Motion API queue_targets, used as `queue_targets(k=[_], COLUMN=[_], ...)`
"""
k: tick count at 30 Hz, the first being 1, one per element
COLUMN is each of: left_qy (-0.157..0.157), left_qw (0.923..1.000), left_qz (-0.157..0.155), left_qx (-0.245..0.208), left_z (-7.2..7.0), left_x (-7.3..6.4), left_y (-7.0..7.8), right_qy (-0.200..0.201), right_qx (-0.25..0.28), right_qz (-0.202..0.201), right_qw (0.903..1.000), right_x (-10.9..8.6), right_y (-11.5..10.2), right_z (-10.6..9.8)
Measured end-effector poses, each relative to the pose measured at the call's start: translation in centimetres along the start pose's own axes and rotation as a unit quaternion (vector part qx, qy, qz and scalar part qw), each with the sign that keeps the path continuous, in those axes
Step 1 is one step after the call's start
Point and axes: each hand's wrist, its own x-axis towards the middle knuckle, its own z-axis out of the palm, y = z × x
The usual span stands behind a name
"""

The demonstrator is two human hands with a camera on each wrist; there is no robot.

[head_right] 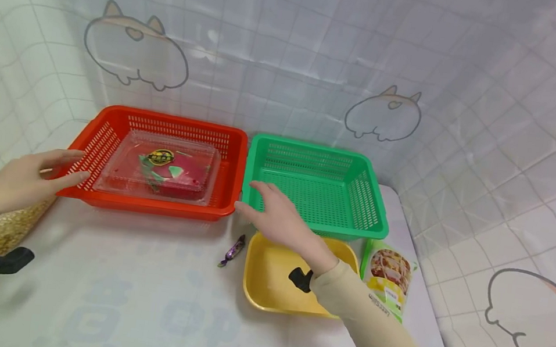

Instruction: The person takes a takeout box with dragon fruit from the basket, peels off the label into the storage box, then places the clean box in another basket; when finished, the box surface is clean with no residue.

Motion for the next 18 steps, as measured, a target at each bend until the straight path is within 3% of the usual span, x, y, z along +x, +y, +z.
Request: queue_targets(k=[8,14,18], left_qy=[-0.070,-0.139,-0.174], left_qw=[0.9971,0.9900,0.9838], left_qz=[0.031,0.020,0.012], left_qx=[-0.002,-0.017,-0.043], left_z=[-1.3,-2.3,-2.5], left_x=[2.6,4.4,5.7], left_y=[-0.5,-0.7,-0.8], right_qy=[-0.046,-0.068,-0.093], right_qx=[0.070,0.086,0.127], right_qz=[0.031,0.059,0.066], right_qw=[0.9960,0.9922,0.9853], right_x=[3.0,5.0,6.4], right_y=[-1.7,-2.9,-3.6], right_z=[-0.2,-0.1,0.1])
